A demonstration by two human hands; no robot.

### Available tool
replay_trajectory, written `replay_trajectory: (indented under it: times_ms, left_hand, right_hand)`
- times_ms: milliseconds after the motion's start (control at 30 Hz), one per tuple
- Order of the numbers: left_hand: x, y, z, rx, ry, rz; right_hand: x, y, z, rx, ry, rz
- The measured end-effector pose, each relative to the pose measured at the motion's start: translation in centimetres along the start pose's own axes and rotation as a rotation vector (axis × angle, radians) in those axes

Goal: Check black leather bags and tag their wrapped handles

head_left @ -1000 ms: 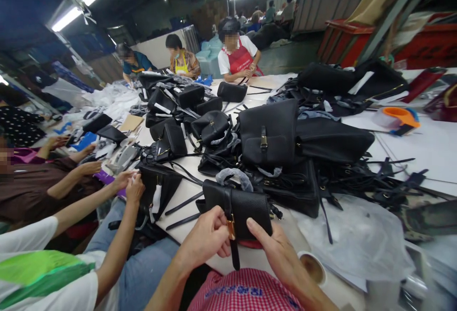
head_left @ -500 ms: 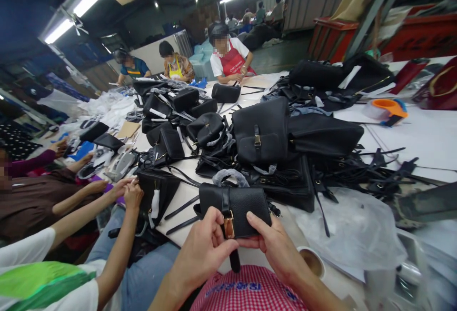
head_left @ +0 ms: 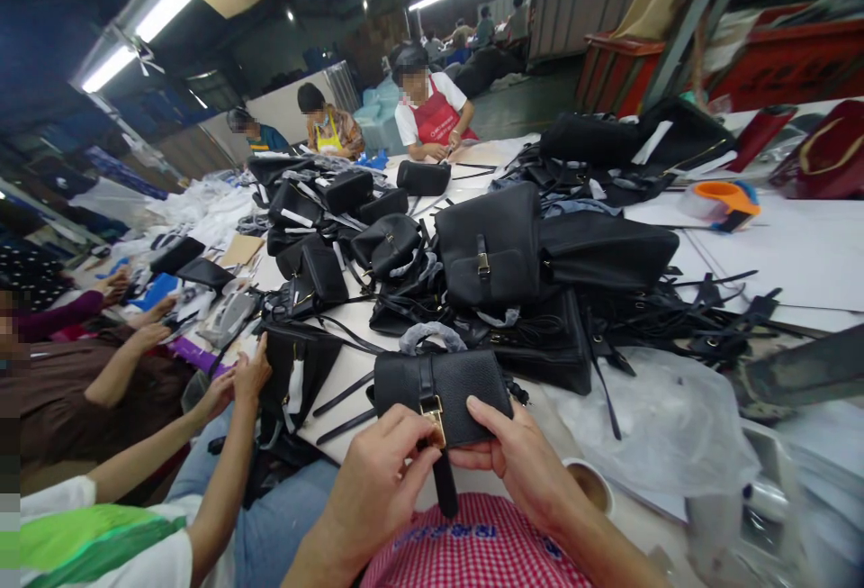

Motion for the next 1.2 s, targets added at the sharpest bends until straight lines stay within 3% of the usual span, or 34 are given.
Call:
replay_trajectory:
  times_ms: [167, 567, 633, 733, 833, 933, 1200]
  left_hand:
    - [-0.2, -0.4, -1.2, -0.254, 0.247, -0.001]
    - [-1.6, -0.1, -0.5, -0.340, 0.379, 0.052]
    - [-1.5, 0.2, 0.2, -0.300, 0.381, 0.051]
    - [-0.3, 0.7, 1.8, -0.123, 0.265, 0.000]
    - [0.8, 0.1, 3.0, 0.111, -0.057, -0.048]
    - [0.3, -1.2, 3.4, 0.254, -0.337, -0.044]
    - [-1.6, -2.4, 2.8, 0.142, -0.304, -0.117]
  right_hand:
    - [-0.3, -0.5, 0.2, -0.018, 0.023, -0.035]
    - [-0.4, -0.4, -0.6, -0.026, 0.014, -0.103]
    - [-0.4, -0.3, -0.5, -0.025, 0.016, -0.115]
    - [-0.2, -0.4, -0.3, -0.024, 0.027, -0.127]
    - [-0.3, -0.5, -0.3, -0.013, 0.040, -0.084]
    - [-0.5, -0.5, -0.6, -0.003, 0.055, -0.015]
    - [-0.6, -0.2, -1.7, -0.038, 0.081, 0.008]
Point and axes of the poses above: each hand's wrist, its own y-axis towards the middle knuckle, its own x-axis out of the back of the hand, z = x × y, the point moved 5 cm from there along y, towards the middle knuckle, and after that the axes turned 6 degrees about -x, right-handed, at the moved point
